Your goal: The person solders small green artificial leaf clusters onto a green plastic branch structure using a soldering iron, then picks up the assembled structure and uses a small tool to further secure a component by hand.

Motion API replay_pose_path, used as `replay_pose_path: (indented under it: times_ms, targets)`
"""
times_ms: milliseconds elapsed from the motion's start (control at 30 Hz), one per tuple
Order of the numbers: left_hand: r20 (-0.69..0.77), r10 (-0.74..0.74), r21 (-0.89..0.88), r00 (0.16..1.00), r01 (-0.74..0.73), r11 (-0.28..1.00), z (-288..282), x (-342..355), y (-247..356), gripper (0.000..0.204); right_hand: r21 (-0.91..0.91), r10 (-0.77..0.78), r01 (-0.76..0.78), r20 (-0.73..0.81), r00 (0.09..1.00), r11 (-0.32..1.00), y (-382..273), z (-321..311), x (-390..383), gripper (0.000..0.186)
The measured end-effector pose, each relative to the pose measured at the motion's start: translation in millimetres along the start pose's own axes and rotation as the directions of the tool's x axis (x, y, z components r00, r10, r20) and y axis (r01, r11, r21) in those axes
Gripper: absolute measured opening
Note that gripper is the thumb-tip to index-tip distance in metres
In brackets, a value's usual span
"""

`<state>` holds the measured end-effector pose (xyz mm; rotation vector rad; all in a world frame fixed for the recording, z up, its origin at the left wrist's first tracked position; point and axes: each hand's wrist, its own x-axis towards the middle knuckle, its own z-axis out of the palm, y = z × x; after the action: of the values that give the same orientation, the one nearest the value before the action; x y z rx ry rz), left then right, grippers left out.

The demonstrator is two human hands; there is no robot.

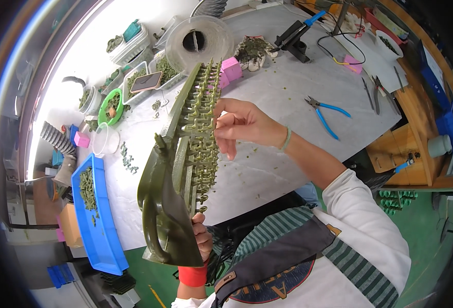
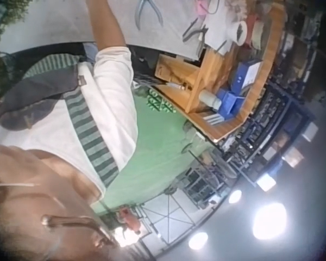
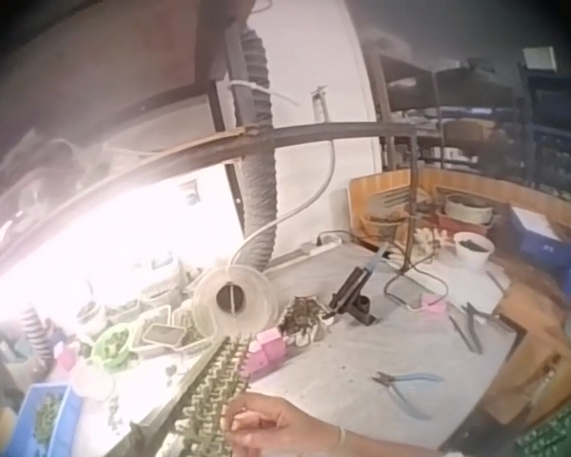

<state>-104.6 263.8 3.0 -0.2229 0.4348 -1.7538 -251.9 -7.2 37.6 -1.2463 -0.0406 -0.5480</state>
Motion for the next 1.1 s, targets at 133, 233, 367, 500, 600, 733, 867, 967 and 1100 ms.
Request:
replay_pose_path:
  times_ms: [133, 233, 367, 500, 600, 733, 867, 967, 1100]
  targets:
    - [0.038, 0.007, -0.012, 0.999, -0.006, 1.000, -5, -2, 3, 0.021, 0.082, -0.037, 0.051, -0.171, 0.985, 0.995, 0, -2, -3, 0.013]
    - [0.039, 0.011, -0.020, 0.999, -0.011, 1.000, -6, -2, 3, 0.020, -0.017, -0.103, 0.103, -0.308, 0.946, 0.995, -3, -5, -8, 0.011]
    - [-0.031, 0.048, -0.063, 0.998, -0.050, 0.997, 3, 2, -3, 0.010, -0.631, -0.442, 0.256, -0.155, 0.884, 0.732, -16, -7, -12, 0.012]
    - [-0.033, 0.052, -0.095, 0.998, -0.055, 0.994, 4, 2, -3, 0.010, -0.928, -0.516, 0.364, 0.275, 0.811, 0.078, -28, -12, -6, 0.017]
    - [-0.021, 0.051, -0.109, 0.998, -0.053, 0.993, 4, 2, -3, 0.010, -0.939, -0.406, 0.344, 0.315, 0.858, -0.001, -39, -9, -6, 0.012]
    - [-0.029, 0.063, -0.091, 0.998, -0.066, 0.994, 5, 3, -6, 0.011, -0.894, -0.380, 0.428, 0.445, 0.811, -0.136, -41, -16, -1, 0.010]
    - [-0.030, 0.055, -0.090, 0.998, -0.057, 0.994, 2, 0, -5, 0.012, -0.897, -0.278, 0.439, 0.410, 0.869, 0.050, -43, -20, 3, 0.009]
    - [-0.058, 0.072, -0.056, 0.996, -0.075, 0.996, 0, -5, -3, 0.011, -0.865, -0.302, 0.484, 0.431, 0.851, 0.129, -47, -18, 4, 0.010]
    - [-0.058, 0.060, -0.085, 0.997, -0.065, 0.994, 2, -2, -8, 0.010, -0.882, -0.250, 0.447, 0.404, 0.880, 0.148, -47, -18, -4, 0.011]
